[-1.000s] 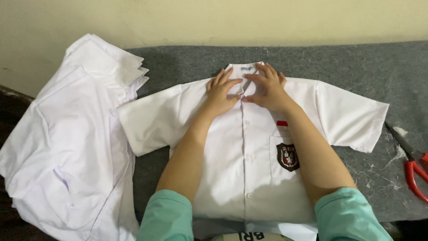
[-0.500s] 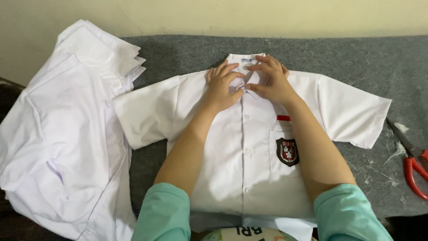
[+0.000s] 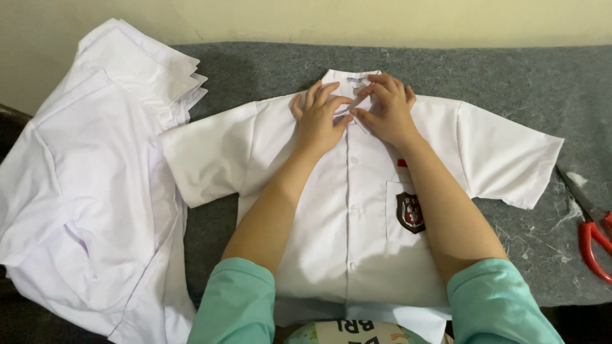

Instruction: Folding a white short-sleeved shirt on a flat work surface

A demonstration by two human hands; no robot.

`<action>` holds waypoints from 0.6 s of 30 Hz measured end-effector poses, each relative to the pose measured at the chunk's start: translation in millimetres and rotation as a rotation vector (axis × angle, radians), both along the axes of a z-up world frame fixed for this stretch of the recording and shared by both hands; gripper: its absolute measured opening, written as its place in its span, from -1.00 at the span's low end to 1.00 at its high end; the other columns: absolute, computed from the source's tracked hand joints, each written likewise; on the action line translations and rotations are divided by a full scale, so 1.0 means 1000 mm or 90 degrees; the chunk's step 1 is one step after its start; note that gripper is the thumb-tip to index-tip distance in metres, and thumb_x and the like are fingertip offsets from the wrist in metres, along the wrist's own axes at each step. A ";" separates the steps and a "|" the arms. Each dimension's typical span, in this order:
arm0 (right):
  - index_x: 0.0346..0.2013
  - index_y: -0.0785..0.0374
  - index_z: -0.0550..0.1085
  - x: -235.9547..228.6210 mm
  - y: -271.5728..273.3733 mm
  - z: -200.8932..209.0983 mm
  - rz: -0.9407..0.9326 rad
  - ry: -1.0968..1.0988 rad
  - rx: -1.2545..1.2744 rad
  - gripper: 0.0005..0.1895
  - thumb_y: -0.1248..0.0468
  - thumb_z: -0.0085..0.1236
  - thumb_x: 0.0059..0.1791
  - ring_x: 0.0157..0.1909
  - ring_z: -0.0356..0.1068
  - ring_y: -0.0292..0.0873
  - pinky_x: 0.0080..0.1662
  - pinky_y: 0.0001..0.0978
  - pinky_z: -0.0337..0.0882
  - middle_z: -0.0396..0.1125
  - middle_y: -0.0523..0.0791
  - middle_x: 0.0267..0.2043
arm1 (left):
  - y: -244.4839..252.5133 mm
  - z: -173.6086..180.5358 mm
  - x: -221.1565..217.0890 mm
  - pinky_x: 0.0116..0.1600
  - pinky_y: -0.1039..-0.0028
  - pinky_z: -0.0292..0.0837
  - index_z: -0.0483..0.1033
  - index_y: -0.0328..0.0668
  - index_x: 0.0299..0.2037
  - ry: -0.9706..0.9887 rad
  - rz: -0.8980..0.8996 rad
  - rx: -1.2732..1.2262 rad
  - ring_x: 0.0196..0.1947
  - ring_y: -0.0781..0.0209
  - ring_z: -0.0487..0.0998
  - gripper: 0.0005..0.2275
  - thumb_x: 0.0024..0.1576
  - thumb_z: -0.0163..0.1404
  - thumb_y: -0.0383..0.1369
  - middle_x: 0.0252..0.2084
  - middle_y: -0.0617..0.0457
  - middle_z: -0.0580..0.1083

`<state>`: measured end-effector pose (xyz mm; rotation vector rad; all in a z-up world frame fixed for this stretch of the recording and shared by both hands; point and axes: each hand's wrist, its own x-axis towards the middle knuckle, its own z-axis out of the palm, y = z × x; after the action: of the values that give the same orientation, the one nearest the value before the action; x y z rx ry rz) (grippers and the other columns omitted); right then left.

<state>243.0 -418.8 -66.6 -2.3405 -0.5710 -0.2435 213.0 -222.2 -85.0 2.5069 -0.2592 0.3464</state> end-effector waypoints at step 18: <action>0.06 -0.11 0.49 0.012 -0.024 0.006 -0.075 -0.029 0.009 -0.84 0.14 -0.03 0.22 0.24 0.25 0.03 0.14 0.07 0.05 0.28 -0.17 0.22 | -0.021 -0.019 0.003 0.32 -0.28 -0.20 0.60 0.13 -0.18 -0.103 -0.006 -0.033 0.29 0.16 0.24 -0.85 0.16 0.09 -0.12 -0.08 0.26 0.46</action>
<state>254.7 -443.0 -60.5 -2.3629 -0.4524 -0.3545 216.2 -243.2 -103.5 2.4283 -0.3226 0.5458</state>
